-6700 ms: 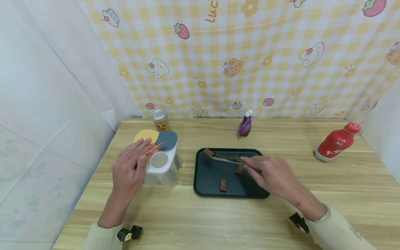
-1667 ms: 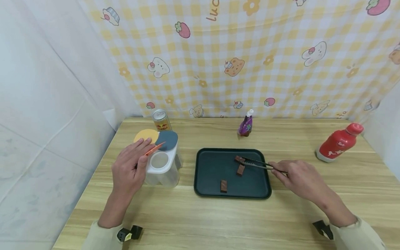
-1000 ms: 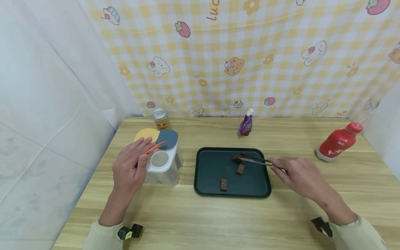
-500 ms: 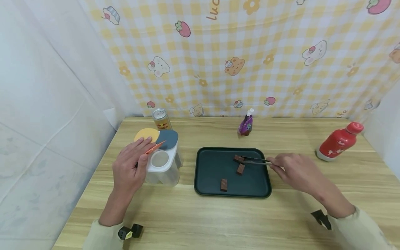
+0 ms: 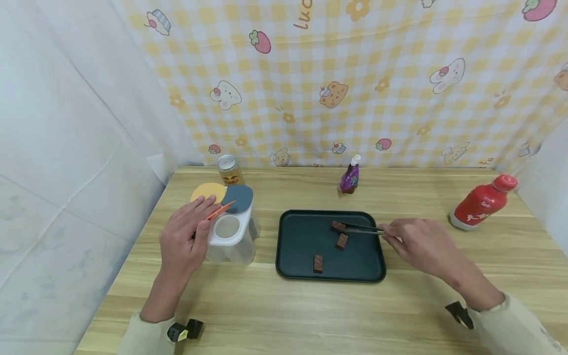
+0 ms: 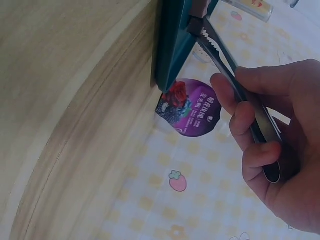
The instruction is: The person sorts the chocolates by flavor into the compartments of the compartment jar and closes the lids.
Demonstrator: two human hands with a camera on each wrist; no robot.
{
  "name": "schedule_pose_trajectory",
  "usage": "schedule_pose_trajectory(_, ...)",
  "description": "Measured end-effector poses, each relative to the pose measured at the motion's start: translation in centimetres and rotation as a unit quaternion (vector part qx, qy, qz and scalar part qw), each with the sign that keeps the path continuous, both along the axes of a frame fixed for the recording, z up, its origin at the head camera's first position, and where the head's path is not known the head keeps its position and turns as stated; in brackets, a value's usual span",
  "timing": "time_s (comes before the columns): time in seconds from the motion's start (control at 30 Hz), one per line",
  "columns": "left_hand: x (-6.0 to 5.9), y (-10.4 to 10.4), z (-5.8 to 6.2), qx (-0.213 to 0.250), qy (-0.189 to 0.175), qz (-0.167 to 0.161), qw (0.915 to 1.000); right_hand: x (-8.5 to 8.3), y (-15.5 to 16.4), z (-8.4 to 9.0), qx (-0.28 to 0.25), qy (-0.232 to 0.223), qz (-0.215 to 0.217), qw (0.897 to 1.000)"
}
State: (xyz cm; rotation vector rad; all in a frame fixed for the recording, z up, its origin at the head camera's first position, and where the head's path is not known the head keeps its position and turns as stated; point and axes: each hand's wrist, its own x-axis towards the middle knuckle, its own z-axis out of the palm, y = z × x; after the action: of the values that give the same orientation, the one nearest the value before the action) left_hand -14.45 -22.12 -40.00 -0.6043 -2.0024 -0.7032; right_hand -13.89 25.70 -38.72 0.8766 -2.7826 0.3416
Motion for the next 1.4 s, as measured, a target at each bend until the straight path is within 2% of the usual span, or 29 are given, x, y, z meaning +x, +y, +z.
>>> schedule_pose_trajectory(0.3,0.1,0.1,0.0,0.003,-0.004,0.006,1.0000,0.1,-0.2,0.3,-0.061,0.056,0.031,0.996)
schedule_pose_trajectory(0.47,0.1,0.2,0.0,0.003,0.000,0.008,1.0000,0.1,-1.2,0.9,-0.098,0.107,0.049,0.988)
schedule_pose_trajectory(0.63,0.1,0.2,0.1,0.004,0.002,0.006,1.0000,-0.2,-3.6,1.9,-0.123,0.143,0.069,0.980)
schedule_pose_trajectory(0.93,0.0,0.1,0.1,0.004,-0.001,0.003,1.0000,-0.7,-8.8,3.1,-0.181,0.141,0.163,0.960)
schedule_pose_trajectory(1.17,0.1,0.1,0.0,0.006,-0.007,0.004,0.9999,-0.5,-12.0,3.3,-0.198,0.145,0.205,0.947)
schedule_pose_trajectory(1.3,0.1,0.1,0.0,0.008,-0.010,0.006,0.9999,-0.4,-13.2,3.4,-0.203,0.141,0.217,0.944)
schedule_pose_trajectory(1.4,0.1,0.1,0.0,0.008,-0.008,0.006,0.9999,-0.3,-14.0,3.5,-0.198,0.131,0.215,0.947)
